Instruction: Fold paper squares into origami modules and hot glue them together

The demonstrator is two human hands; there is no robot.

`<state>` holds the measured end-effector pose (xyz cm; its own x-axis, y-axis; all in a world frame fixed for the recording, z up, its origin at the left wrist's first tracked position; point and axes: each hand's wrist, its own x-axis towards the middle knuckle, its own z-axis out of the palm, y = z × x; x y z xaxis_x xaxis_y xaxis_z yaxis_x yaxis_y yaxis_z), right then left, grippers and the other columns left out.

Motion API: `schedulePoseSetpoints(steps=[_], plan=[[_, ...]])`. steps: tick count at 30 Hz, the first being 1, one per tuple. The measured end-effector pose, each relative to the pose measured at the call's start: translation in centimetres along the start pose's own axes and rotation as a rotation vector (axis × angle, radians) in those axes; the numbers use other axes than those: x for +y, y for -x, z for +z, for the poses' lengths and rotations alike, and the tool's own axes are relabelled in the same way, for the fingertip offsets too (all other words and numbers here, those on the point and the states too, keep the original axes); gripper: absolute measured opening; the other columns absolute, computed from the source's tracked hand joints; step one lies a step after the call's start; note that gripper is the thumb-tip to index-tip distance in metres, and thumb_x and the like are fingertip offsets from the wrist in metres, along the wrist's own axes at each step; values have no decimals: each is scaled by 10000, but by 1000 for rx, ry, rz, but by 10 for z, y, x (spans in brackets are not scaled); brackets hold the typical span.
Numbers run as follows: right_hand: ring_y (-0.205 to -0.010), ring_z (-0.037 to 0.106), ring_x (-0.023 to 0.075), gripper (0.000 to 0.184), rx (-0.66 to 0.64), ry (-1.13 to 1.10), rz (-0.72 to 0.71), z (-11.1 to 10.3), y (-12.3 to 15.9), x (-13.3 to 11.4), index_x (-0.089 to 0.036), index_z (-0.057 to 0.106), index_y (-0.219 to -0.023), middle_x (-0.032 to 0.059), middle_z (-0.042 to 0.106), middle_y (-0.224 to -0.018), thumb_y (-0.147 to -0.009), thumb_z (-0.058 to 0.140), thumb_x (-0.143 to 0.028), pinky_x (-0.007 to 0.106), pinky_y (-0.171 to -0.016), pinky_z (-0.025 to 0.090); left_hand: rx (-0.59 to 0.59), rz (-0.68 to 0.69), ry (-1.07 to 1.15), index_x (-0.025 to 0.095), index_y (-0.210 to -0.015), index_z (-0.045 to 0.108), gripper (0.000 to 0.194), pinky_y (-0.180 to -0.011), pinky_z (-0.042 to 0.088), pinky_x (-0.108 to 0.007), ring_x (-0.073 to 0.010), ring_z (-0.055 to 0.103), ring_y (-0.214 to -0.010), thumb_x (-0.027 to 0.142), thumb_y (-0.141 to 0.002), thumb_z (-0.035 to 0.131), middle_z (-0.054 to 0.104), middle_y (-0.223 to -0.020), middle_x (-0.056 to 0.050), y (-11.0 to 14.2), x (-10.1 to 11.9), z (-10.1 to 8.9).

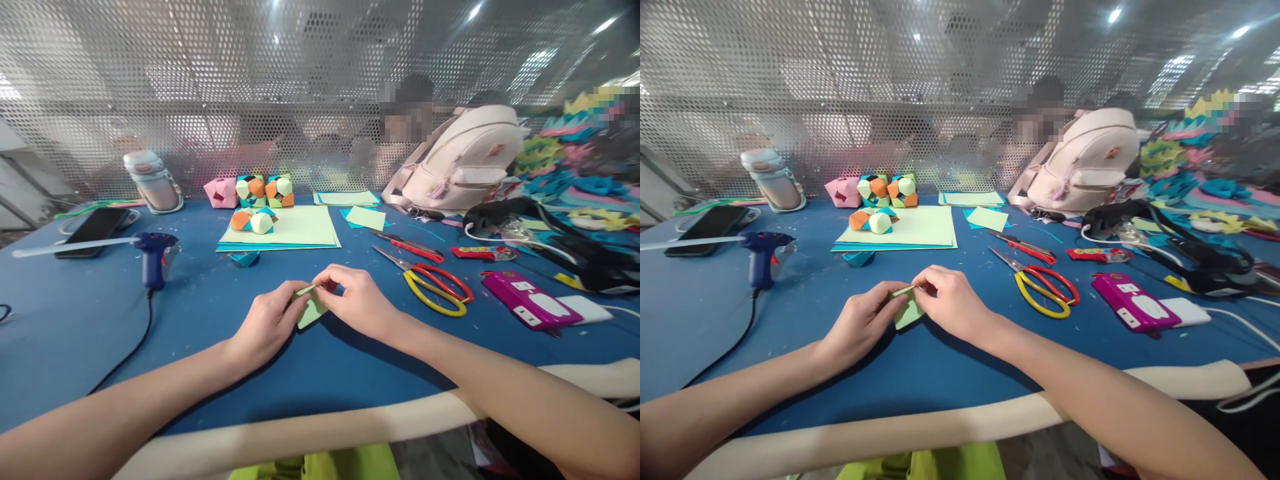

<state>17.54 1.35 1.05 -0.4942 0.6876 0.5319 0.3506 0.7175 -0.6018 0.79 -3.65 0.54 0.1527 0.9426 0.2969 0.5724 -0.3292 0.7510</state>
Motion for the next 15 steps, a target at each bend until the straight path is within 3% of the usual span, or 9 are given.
schedulePoseSetpoints(steps=[15], plan=[[-626,552,104,102,-40,16,2,0,1,2,-155,627,-728,3,610,-677,-789,576,-90,217,-592,435,-49,-2,56,194,-855,674,265,-600,385,-201,-122,503,-617,329,-877,448,632,-702,5,-6,-7,-7]])
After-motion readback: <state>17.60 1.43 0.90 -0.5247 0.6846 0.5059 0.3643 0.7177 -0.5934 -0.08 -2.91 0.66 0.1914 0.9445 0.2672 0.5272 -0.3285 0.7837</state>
